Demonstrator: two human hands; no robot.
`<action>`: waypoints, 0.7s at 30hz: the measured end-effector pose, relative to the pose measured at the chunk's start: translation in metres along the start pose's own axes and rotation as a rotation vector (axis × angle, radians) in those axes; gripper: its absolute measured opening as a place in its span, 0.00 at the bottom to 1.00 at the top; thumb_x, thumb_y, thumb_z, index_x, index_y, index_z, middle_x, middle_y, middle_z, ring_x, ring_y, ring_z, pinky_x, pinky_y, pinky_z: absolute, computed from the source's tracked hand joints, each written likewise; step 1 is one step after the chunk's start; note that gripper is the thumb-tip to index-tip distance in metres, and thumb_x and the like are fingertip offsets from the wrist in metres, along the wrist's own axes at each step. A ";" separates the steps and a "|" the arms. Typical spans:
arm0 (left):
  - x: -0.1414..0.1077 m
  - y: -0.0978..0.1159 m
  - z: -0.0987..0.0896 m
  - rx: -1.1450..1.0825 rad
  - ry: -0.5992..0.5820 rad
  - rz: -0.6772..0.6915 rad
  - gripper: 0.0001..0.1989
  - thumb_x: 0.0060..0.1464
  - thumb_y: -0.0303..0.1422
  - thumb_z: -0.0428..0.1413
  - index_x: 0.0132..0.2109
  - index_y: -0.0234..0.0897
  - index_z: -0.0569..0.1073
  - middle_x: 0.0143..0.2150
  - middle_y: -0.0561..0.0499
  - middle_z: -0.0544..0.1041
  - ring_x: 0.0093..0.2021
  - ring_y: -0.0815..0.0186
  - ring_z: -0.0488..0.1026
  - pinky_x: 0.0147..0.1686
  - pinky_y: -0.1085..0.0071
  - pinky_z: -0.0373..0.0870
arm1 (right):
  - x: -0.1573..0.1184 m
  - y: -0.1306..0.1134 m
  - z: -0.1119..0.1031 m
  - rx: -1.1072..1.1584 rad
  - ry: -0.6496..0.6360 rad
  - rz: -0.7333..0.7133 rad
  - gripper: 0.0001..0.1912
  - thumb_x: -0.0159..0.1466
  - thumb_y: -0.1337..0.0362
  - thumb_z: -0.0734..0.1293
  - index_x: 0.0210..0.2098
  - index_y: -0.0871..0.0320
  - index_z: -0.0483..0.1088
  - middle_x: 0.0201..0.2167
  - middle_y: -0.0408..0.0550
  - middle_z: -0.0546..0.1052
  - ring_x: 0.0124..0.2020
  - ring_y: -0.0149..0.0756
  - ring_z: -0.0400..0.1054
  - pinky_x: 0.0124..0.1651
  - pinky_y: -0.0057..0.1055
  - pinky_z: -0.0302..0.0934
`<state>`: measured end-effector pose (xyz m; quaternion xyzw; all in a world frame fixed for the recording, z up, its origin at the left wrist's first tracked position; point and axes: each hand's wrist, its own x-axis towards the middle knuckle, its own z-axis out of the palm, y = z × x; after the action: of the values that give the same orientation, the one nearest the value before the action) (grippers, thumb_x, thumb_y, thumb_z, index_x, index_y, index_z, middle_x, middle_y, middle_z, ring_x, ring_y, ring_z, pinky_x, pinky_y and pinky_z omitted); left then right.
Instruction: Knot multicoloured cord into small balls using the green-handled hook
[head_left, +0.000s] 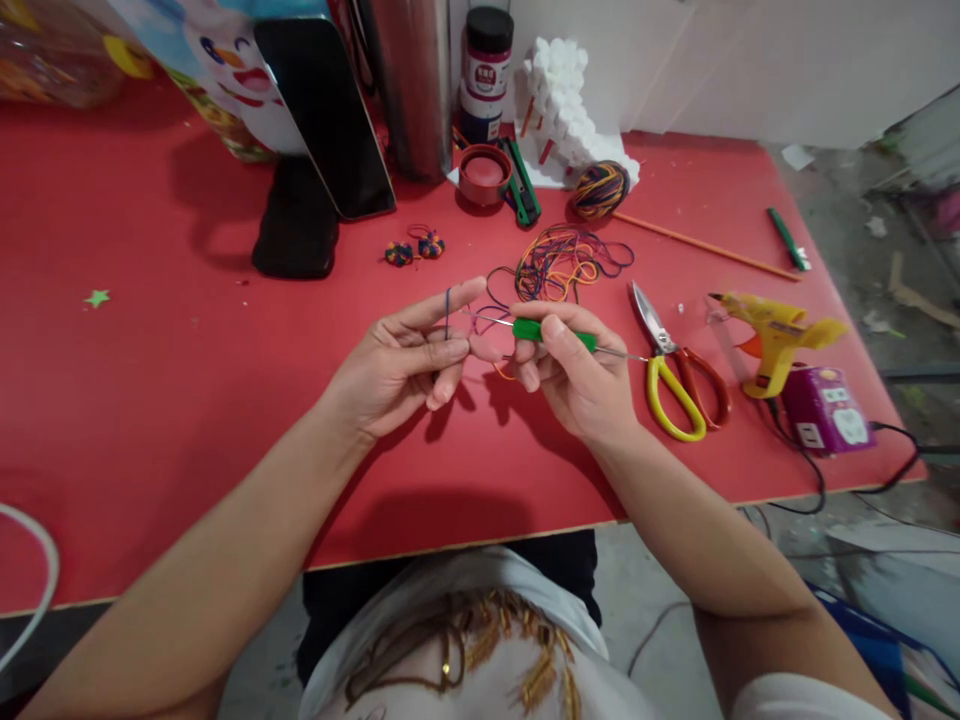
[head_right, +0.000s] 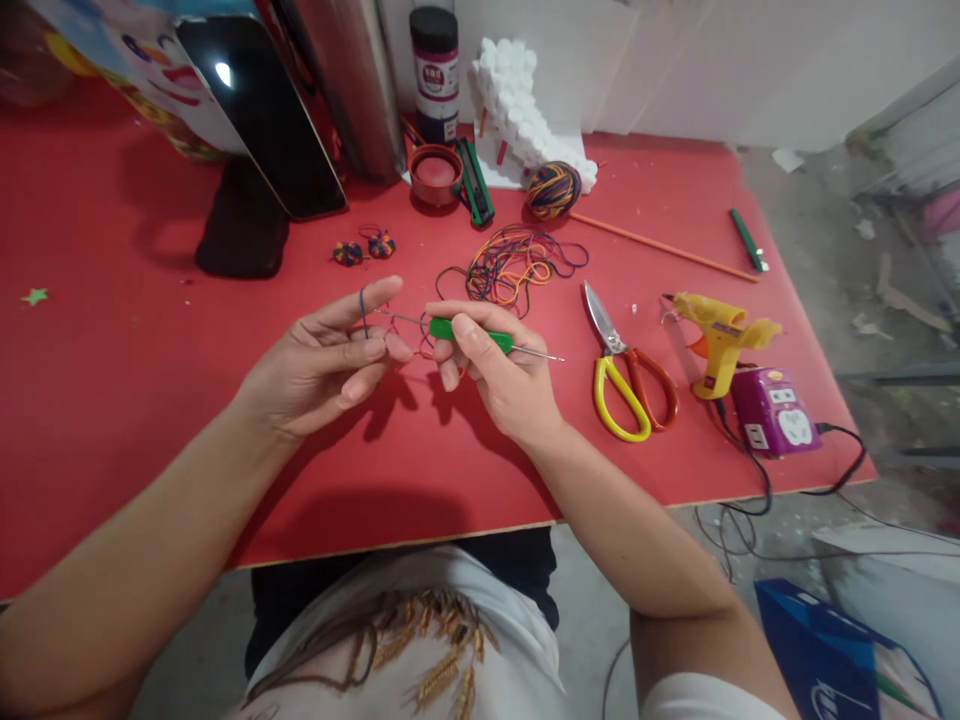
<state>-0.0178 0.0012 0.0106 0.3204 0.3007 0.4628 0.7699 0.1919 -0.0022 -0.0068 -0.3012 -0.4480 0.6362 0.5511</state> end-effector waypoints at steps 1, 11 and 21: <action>0.000 0.000 0.000 0.013 0.003 0.009 0.26 0.53 0.23 0.72 0.59 0.42 0.86 0.39 0.44 0.89 0.17 0.75 0.73 0.19 0.84 0.70 | 0.000 0.000 0.000 -0.007 -0.001 -0.007 0.11 0.72 0.55 0.74 0.48 0.53 0.84 0.30 0.40 0.82 0.23 0.24 0.72 0.28 0.24 0.68; 0.000 -0.007 0.001 0.057 0.037 0.080 0.24 0.55 0.22 0.70 0.57 0.46 0.87 0.38 0.46 0.89 0.18 0.74 0.74 0.19 0.82 0.72 | -0.008 0.004 0.006 -0.273 0.038 -0.163 0.11 0.76 0.59 0.70 0.53 0.52 0.81 0.34 0.41 0.81 0.26 0.26 0.75 0.35 0.29 0.73; -0.001 -0.010 0.014 -0.234 0.101 -0.126 0.35 0.59 0.16 0.64 0.69 0.49 0.78 0.38 0.51 0.88 0.17 0.82 0.66 0.15 0.90 0.56 | -0.021 0.013 0.019 -0.520 0.112 -0.243 0.17 0.78 0.55 0.65 0.62 0.47 0.78 0.38 0.45 0.84 0.43 0.39 0.80 0.61 0.46 0.74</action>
<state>-0.0022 -0.0062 0.0113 0.1851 0.3028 0.4609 0.8134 0.1743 -0.0273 -0.0135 -0.4112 -0.5978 0.4117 0.5514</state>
